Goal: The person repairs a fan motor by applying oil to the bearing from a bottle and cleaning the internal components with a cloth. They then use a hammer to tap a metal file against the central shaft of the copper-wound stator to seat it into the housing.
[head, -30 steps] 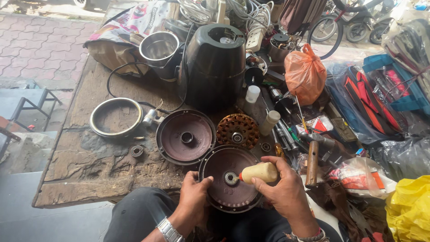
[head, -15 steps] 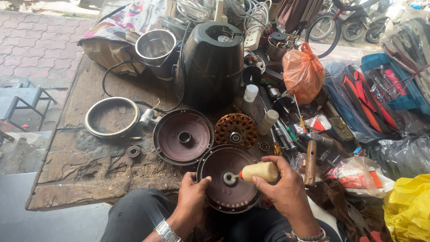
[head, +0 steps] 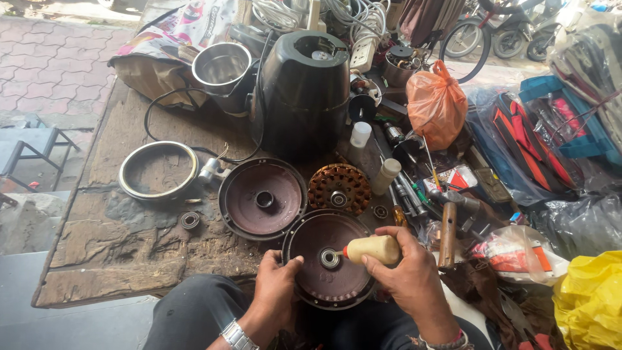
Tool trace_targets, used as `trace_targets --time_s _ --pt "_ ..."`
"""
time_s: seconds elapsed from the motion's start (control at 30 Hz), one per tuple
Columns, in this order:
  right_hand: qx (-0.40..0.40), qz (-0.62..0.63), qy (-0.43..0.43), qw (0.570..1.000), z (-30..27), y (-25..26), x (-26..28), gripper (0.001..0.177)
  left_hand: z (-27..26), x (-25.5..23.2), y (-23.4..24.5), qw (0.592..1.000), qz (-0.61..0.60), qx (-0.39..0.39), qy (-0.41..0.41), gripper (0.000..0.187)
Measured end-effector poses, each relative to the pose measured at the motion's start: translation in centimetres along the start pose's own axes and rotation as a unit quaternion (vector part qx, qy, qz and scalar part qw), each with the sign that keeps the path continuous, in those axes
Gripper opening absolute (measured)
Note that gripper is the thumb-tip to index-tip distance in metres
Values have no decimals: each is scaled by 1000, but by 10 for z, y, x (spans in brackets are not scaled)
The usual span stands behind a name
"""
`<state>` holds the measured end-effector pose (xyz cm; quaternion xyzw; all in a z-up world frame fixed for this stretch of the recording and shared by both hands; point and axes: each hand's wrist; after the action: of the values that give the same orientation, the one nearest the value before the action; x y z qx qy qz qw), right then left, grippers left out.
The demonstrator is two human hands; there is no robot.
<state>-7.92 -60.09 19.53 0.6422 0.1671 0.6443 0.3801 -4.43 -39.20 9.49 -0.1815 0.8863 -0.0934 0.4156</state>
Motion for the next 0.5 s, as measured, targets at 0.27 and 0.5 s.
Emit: trace_targets --time_s 0.27,0.5 --pt "-3 -1 1 1000 0 2 3 48 2 2 1 1000 7 7 -2 27" --pt "28 4 -65 998 -2 4 5 51 5 4 2 1000 -5 -1 1 28"
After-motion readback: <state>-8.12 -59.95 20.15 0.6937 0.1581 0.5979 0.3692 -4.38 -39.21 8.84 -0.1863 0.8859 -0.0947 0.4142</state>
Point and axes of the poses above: each hand's wrist, its own z-axis towards the middle knuckle, its own y-axis out of the back of the hand, x = y × z, and after that the axes turned 2 degrees about -x, right-handed
